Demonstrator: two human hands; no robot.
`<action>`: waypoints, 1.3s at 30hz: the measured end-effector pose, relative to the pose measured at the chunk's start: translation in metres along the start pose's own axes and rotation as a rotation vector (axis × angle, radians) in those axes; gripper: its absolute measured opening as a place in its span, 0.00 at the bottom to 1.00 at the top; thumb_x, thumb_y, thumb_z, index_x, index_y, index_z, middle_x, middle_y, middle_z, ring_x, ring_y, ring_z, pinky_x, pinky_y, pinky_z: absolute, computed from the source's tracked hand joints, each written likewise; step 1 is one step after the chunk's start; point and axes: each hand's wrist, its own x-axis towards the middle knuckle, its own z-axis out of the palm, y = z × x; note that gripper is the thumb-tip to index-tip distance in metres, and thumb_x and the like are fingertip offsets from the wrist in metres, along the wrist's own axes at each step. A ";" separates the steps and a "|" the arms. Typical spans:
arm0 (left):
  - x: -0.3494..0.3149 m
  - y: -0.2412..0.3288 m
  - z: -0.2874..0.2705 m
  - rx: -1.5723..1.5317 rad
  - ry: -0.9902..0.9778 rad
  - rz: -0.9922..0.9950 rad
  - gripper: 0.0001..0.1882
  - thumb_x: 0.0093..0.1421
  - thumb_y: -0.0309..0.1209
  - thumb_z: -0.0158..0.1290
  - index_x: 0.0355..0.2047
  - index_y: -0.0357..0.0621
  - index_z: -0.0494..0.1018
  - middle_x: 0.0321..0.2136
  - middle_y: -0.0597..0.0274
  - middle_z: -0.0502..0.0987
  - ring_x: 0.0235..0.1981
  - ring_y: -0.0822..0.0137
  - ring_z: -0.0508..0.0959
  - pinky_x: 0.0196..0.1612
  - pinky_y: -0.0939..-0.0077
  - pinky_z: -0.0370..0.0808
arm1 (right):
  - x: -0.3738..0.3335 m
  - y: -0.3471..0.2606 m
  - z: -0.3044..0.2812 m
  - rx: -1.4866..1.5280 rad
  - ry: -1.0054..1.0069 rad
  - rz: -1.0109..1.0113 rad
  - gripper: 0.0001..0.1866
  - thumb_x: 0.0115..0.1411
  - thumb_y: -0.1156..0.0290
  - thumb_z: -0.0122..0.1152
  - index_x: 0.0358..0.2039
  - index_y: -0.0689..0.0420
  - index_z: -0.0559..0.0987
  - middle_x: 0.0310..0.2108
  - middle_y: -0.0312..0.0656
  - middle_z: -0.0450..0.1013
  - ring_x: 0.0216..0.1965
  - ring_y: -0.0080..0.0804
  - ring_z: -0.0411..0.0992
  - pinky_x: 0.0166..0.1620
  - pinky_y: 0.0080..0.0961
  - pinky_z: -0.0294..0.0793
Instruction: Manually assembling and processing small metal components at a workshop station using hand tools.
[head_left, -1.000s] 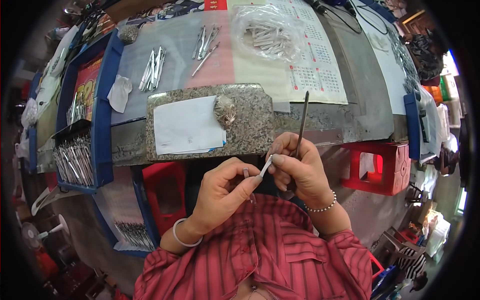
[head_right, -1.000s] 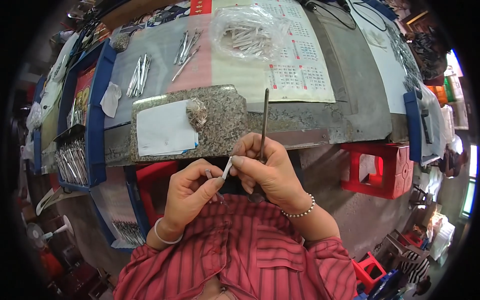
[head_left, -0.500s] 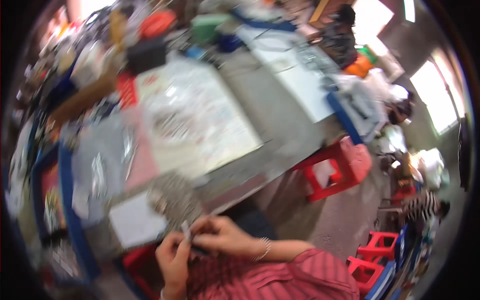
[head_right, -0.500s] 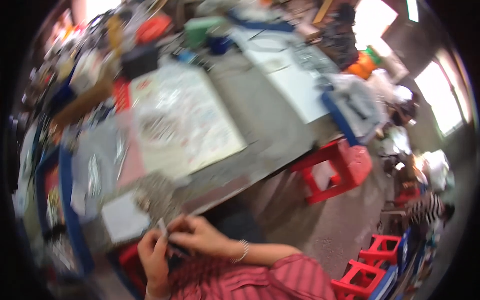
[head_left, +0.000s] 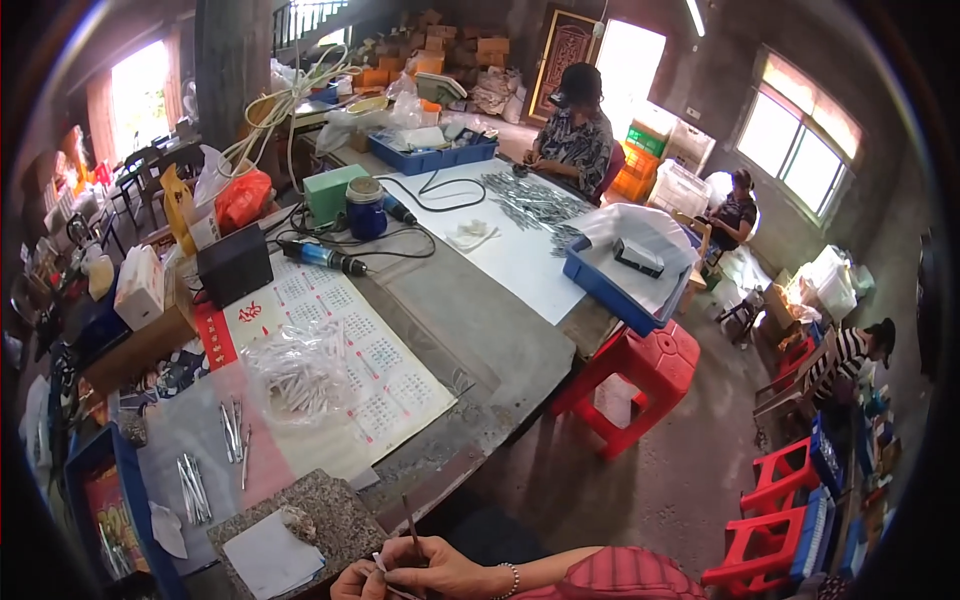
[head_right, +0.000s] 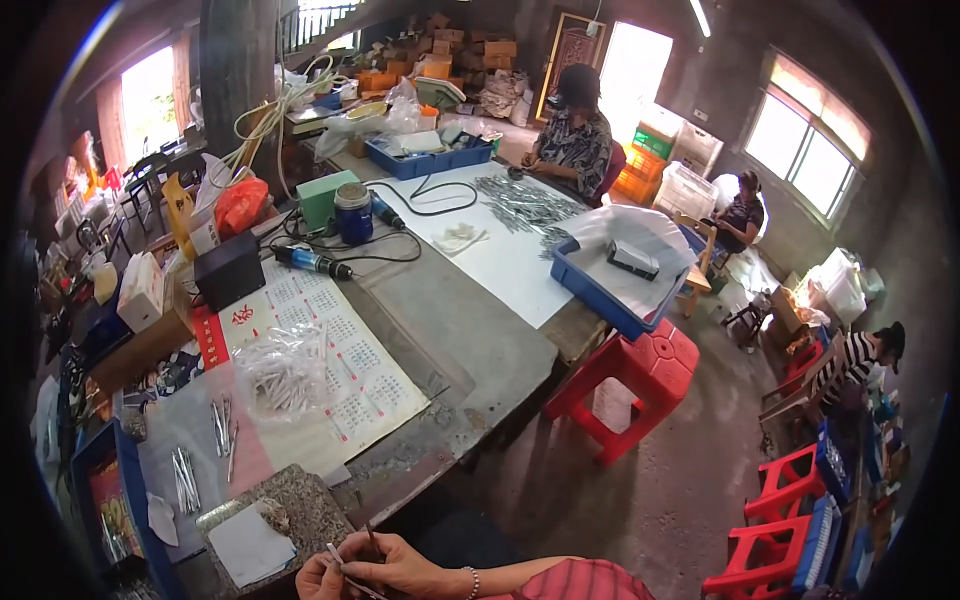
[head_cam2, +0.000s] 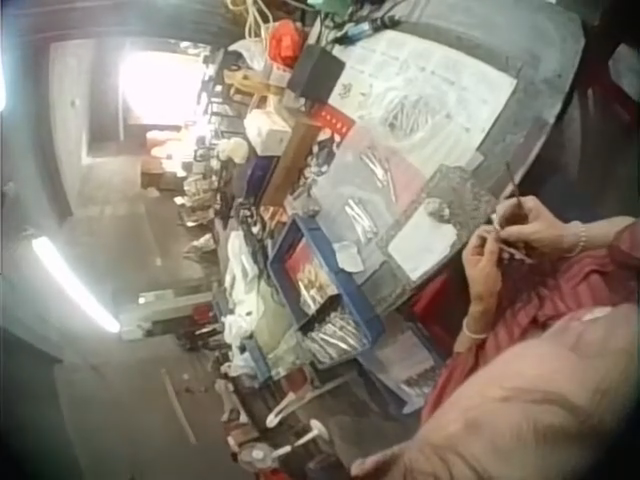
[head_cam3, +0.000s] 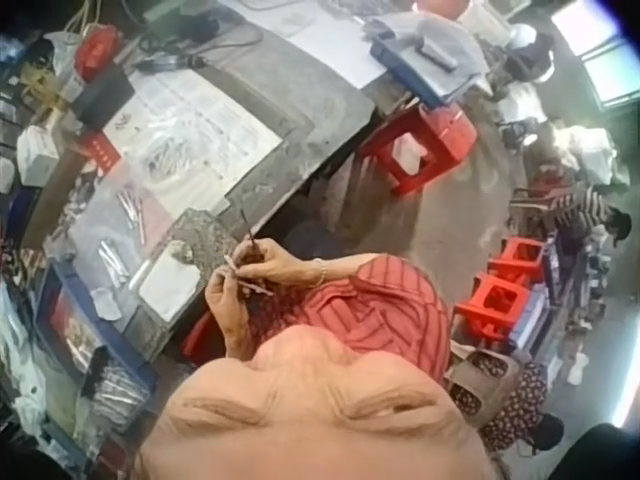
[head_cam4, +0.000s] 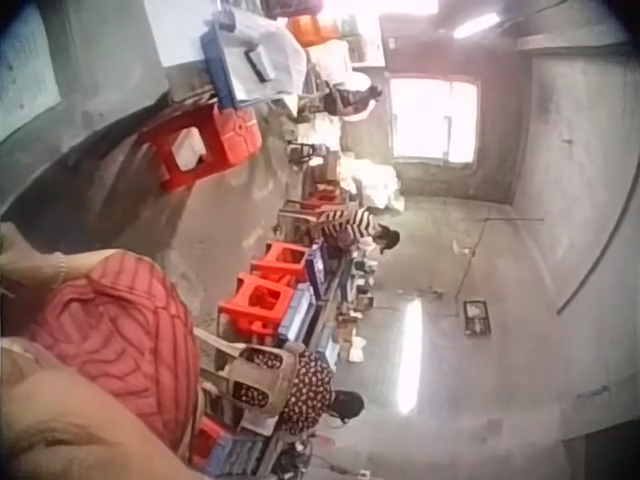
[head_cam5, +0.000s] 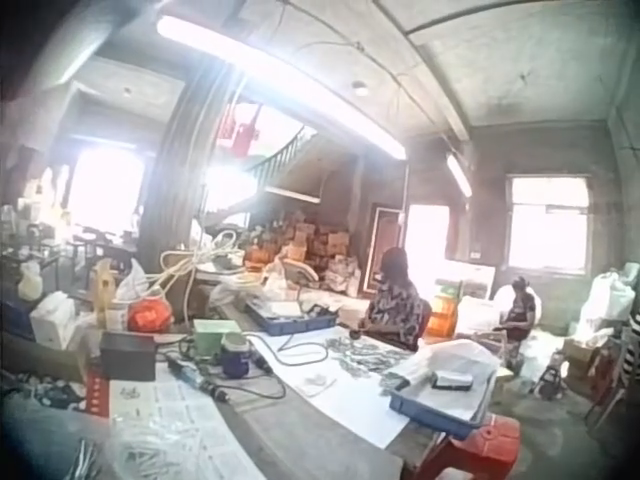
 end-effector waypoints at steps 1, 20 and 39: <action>0.000 0.001 0.001 -0.010 -0.014 -0.006 0.05 0.65 0.27 0.48 0.32 0.42 0.72 0.20 0.71 0.71 0.18 0.80 0.67 0.22 0.88 0.64 | 0.000 -0.001 -0.001 0.010 -0.001 -0.013 0.04 0.60 0.75 0.58 0.36 0.60 0.76 0.22 0.36 0.74 0.19 0.20 0.71 0.21 0.14 0.67; -0.010 0.014 -0.008 0.269 0.111 0.207 0.04 0.59 0.22 0.53 0.26 0.37 0.72 0.21 0.68 0.72 0.17 0.81 0.67 0.21 0.86 0.64 | -0.004 -0.008 -0.017 -0.485 -0.220 -0.070 0.11 0.57 0.74 0.60 0.40 0.62 0.76 0.34 0.39 0.75 0.38 0.23 0.72 0.43 0.22 0.72; -0.013 -0.004 -0.050 -0.316 0.031 0.139 0.15 0.69 0.34 0.43 0.49 0.36 0.68 0.30 0.63 0.72 0.23 0.78 0.72 0.26 0.87 0.72 | 0.010 -0.002 0.021 -0.677 -0.159 -0.220 0.14 0.50 0.87 0.59 0.39 0.62 0.79 0.24 0.37 0.71 0.20 0.18 0.66 0.23 0.16 0.63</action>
